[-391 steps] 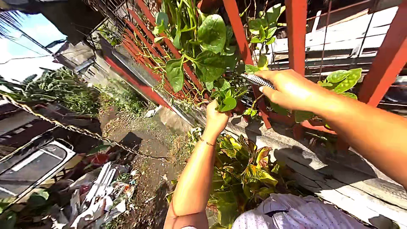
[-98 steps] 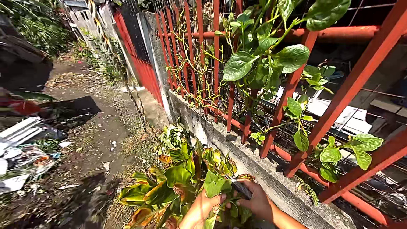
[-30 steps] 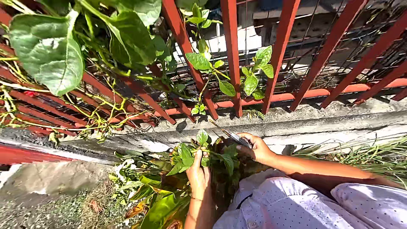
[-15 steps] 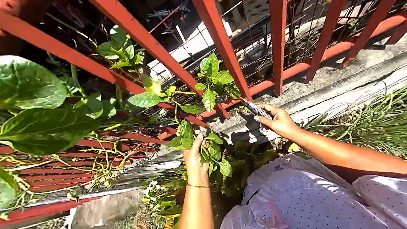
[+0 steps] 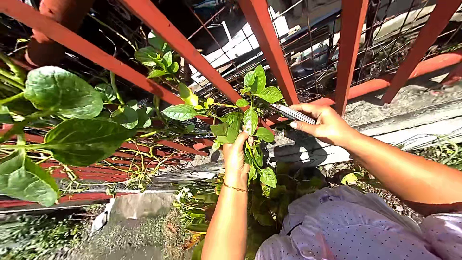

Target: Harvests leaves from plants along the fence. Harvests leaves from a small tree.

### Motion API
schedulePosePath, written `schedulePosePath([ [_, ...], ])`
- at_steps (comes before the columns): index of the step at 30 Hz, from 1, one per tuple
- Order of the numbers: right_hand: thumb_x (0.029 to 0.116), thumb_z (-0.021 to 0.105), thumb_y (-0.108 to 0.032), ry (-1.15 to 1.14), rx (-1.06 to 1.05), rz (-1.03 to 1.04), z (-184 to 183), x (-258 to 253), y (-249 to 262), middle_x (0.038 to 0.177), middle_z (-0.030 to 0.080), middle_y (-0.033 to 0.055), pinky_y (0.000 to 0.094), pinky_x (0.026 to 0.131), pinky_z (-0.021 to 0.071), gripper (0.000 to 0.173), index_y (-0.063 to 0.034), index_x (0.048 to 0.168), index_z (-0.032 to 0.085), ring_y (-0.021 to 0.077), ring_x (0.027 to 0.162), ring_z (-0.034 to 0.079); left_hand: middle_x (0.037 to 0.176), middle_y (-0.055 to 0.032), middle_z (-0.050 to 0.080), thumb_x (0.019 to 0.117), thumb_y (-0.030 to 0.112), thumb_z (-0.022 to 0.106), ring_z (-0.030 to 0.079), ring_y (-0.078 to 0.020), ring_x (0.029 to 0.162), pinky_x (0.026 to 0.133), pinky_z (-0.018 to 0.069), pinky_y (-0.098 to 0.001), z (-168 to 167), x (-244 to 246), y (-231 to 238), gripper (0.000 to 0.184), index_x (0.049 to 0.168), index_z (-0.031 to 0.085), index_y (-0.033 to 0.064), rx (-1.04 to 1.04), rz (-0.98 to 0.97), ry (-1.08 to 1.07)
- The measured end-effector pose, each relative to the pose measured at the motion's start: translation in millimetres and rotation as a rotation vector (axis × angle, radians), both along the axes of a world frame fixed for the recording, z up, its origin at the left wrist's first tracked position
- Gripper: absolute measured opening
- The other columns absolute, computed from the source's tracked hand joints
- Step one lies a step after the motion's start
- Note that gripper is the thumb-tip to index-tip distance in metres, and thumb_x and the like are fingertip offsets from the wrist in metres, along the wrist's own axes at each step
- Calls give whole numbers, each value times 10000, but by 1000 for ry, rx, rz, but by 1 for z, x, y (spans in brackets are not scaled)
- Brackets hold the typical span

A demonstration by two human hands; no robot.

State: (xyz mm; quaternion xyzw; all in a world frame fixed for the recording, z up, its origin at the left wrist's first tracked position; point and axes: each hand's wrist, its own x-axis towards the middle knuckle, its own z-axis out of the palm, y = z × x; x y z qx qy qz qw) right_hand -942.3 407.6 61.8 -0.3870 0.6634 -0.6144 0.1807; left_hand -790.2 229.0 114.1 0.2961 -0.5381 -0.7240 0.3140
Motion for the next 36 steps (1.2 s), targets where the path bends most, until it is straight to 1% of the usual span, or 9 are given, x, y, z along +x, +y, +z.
schedulePosePath([
  [2,933,699,-99,4,-16,40,-3,-2,2,1018,714,16,227,628,536,369,-86,1300,654,36,707,622,693,-64,641,950,-92,501,617,-91,561,554,556,-221,0,-1,-1,134,969,590,6,11,30,-19],
  [7,926,684,-171,161,-54,104,-15,-8,9,1094,734,-22,191,780,573,377,-106,1298,675,-16,863,671,861,-80,718,973,-33,562,716,-135,757,693,615,-293,0,1,-1,152,1103,603,34,21,81,-48],
  [10,936,668,-209,301,-105,105,-24,-10,8,1137,729,41,210,861,569,387,-55,1291,681,15,957,680,931,-97,726,999,4,576,721,-153,819,740,618,-312,0,1,-1,159,1153,613,18,40,79,-70],
  [13,948,637,-235,380,-116,90,-34,-7,6,1159,726,97,275,908,565,386,-32,1271,696,89,1015,688,887,-70,720,1019,-2,519,718,-129,779,700,616,-288,1,0,0,137,1124,599,35,65,69,-84],
  [20,989,593,-241,619,-170,-18,-54,3,3,1103,737,179,359,857,590,367,-14,1258,697,233,969,726,846,-66,717,1079,172,486,717,-112,749,681,617,-265,6,-4,10,180,1127,608,49,164,6,-120],
  [23,995,573,-238,666,-150,-53,-58,6,5,1077,731,184,376,812,596,365,-6,1250,694,256,928,726,861,-76,722,1020,78,569,719,-123,768,717,618,-279,6,-4,13,136,1145,596,34,169,-23,-138],
  [27,985,589,-233,600,-137,-11,-57,7,10,1109,727,184,355,838,592,382,-17,1285,684,238,957,724,843,-110,727,893,-95,627,727,-156,753,721,624,-304,3,-3,12,221,1092,608,-2,179,-70,-127],
  [31,979,617,-226,379,-192,60,-65,5,13,1135,735,131,214,920,545,383,2,1281,679,74,1005,695,823,-112,723,874,-105,622,725,-156,734,698,621,-302,0,-2,13,215,1059,616,3,190,-49,-101],
  [36,986,609,-202,143,-170,167,-67,-4,17,1037,745,61,176,726,570,381,6,1302,656,3,786,669,806,-118,719,869,-110,625,720,-157,709,675,618,-296,-1,2,10,196,1037,625,-8,150,15,-105],
])
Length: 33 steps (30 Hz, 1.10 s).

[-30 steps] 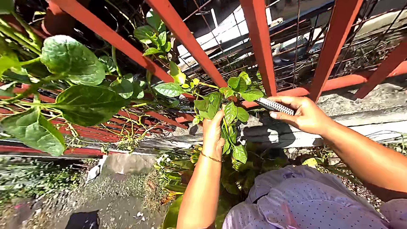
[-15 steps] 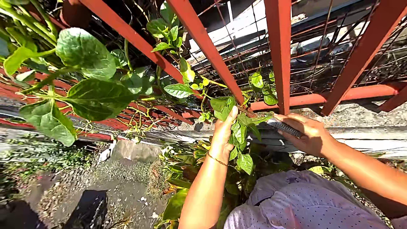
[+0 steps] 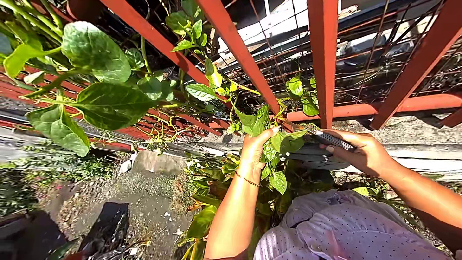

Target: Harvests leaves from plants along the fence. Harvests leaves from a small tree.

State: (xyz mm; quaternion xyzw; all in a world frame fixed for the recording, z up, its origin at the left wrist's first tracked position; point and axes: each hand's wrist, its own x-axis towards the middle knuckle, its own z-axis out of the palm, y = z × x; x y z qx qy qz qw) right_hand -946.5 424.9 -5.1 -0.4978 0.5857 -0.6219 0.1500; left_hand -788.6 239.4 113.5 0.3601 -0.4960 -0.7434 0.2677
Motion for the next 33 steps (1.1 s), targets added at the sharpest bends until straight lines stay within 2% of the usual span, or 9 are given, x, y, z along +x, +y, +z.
schedulePosePath([
  [7,1006,589,-240,104,54,40,11,-9,-6,968,741,82,189,653,555,376,-19,1298,672,13,702,645,831,-112,716,861,-108,655,714,-157,724,681,615,-300,-2,4,-4,236,1073,625,-9,-69,50,-58],
  [14,1008,544,-284,306,99,70,31,-24,-20,1043,749,81,262,759,568,375,-77,1271,713,52,820,675,871,-105,706,837,-126,684,705,-152,767,717,612,-305,-10,10,-9,298,1104,617,-11,-131,55,-81],
  [16,1005,542,-299,364,153,86,39,-25,-28,1086,753,76,330,817,580,375,-111,1279,715,98,906,706,873,-102,709,831,-132,689,707,-149,773,726,612,-301,-9,10,-8,311,1110,618,-14,-146,38,-84],
  [18,1010,558,-281,420,234,113,42,-22,-37,1140,750,131,496,900,574,376,-114,1314,703,244,1019,732,870,-95,709,828,-131,697,704,-138,775,733,611,-292,-5,10,-5,305,1102,619,-21,-160,15,-83],
  [20,1010,566,-260,408,206,56,35,-12,-49,1090,750,176,550,874,573,368,-64,1289,705,310,980,739,878,-98,716,836,-112,705,711,-137,790,748,614,-293,2,12,0,294,1106,620,-36,-185,7,-85],
  [22,1000,554,-271,391,180,-10,36,-11,-54,1057,751,165,518,837,584,386,-58,1288,700,281,932,740,900,-91,709,848,-93,696,708,-128,816,775,611,-285,7,17,2,299,1126,598,-43,-209,6,-50],
  [26,967,570,-239,363,190,39,37,-15,-51,1132,747,142,456,849,588,397,-62,1300,694,229,956,736,892,-63,721,835,-98,678,715,-105,826,793,615,-274,4,41,9,292,1102,583,-28,-192,113,81],
  [29,967,573,-247,315,199,62,33,-16,-49,1195,735,114,372,912,580,402,-73,1311,688,157,1026,722,902,-34,735,805,-74,674,721,-84,841,802,617,-267,1,63,14,313,1097,587,-3,-198,205,192],
  [33,967,612,-213,149,185,71,37,-9,-49,1145,732,65,231,716,575,381,-65,1312,674,28,807,675,863,-14,752,762,-42,736,732,-72,806,770,626,-255,-2,91,18,286,1019,640,39,-224,332,351],
])
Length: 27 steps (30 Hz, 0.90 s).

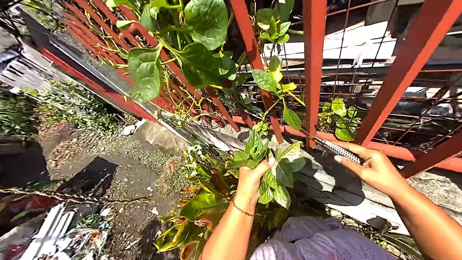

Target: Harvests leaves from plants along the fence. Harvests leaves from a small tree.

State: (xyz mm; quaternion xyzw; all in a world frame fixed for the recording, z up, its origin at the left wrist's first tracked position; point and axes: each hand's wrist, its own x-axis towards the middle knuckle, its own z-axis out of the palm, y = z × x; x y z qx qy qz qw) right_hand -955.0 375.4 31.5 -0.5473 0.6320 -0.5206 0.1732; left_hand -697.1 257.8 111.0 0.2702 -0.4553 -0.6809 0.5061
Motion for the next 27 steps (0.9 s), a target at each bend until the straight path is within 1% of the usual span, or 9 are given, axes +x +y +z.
schedulePosePath([
  [3,962,624,-176,-91,-24,36,3,10,-3,1127,725,41,166,639,555,374,-32,1306,658,-25,736,645,871,-51,759,794,-4,741,742,-99,814,772,632,-276,-3,21,-4,227,1001,653,31,0,71,120],
  [7,954,631,-160,-91,-35,98,6,18,-7,1144,728,24,169,639,559,379,-42,1312,662,-21,742,649,877,-98,745,853,-4,643,738,-132,816,751,633,-296,-5,43,-19,138,990,650,-11,42,185,178],
  [9,949,637,-157,-84,-47,119,8,22,-8,1154,727,14,160,651,559,377,-42,1307,665,-29,756,649,903,-86,729,853,17,646,724,-129,840,763,623,-291,-10,56,-28,143,996,644,4,27,224,188],
  [13,931,660,-151,-122,-82,162,13,31,-7,1112,739,-20,154,600,553,393,-57,1312,670,-29,707,644,929,-102,728,855,38,649,718,-149,872,792,611,-302,-14,81,-43,127,973,681,3,-68,228,245],
  [15,921,672,-140,-148,-108,197,19,36,-12,1071,750,-46,154,557,547,393,-81,1310,678,-25,666,641,925,-114,740,868,25,631,723,-154,874,801,607,-299,-6,91,-50,105,951,689,-3,-110,242,278],
  [19,920,686,-143,-114,-146,259,38,48,-27,1107,749,-60,157,576,558,403,-122,1323,681,-20,691,657,836,-97,738,883,-37,567,723,-132,795,758,613,-285,20,106,-62,105,905,662,0,-89,361,290],
  [22,919,690,-154,-62,-175,298,60,65,-41,1116,747,-70,159,610,574,392,-123,1310,688,-18,732,674,842,-79,729,894,-67,548,720,-123,775,726,616,-276,33,118,-77,165,1008,637,12,-100,388,328],
  [24,924,678,-133,-50,-187,315,74,79,-54,1088,752,-52,164,577,568,394,-98,1317,676,-10,696,667,879,-70,731,913,-81,550,719,-121,793,728,612,-270,45,126,-88,205,1066,635,27,-118,399,352],
  [27,948,636,-110,-74,-180,317,94,108,-77,1033,748,-10,185,517,548,397,-45,1340,638,31,637,648,903,-41,715,926,-42,599,700,-102,809,724,602,-262,66,136,-107,190,1079,651,58,-200,392,321],
])
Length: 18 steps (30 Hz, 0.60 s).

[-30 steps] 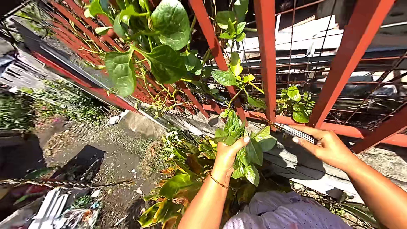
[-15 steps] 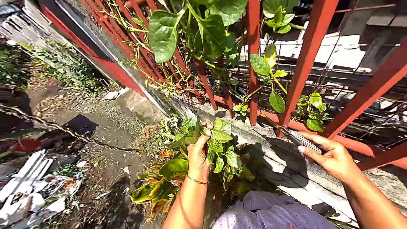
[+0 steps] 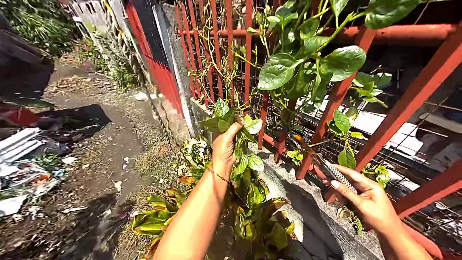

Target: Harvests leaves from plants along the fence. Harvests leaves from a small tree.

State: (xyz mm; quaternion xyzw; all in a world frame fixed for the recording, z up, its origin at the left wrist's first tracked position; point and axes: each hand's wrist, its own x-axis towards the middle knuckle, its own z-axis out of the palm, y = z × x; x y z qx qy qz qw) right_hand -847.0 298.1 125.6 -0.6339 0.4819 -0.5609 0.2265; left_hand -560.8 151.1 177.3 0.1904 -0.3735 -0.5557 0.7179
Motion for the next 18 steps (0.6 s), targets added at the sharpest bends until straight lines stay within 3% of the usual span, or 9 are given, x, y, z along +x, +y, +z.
schedulePosePath([
  [7,1010,562,-119,-89,-22,-29,49,58,-57,1040,723,37,213,500,539,405,-26,1404,543,76,615,637,987,-57,717,812,-35,774,701,-98,904,831,602,-285,64,13,-63,356,1138,633,-7,-172,185,-410],
  [10,1021,553,-101,-152,-3,-66,61,72,-77,963,687,38,212,569,549,415,-36,1429,510,64,634,627,1000,-52,701,835,16,770,686,-89,883,808,591,-287,95,6,-81,352,1158,631,12,-134,180,-589],
  [18,1044,571,-136,-247,75,-35,70,74,-103,1033,679,113,294,639,577,498,-58,1519,445,126,687,645,1030,-4,695,848,111,730,696,-74,887,790,606,-307,151,-34,-118,435,1253,574,84,-186,222,-918],
])
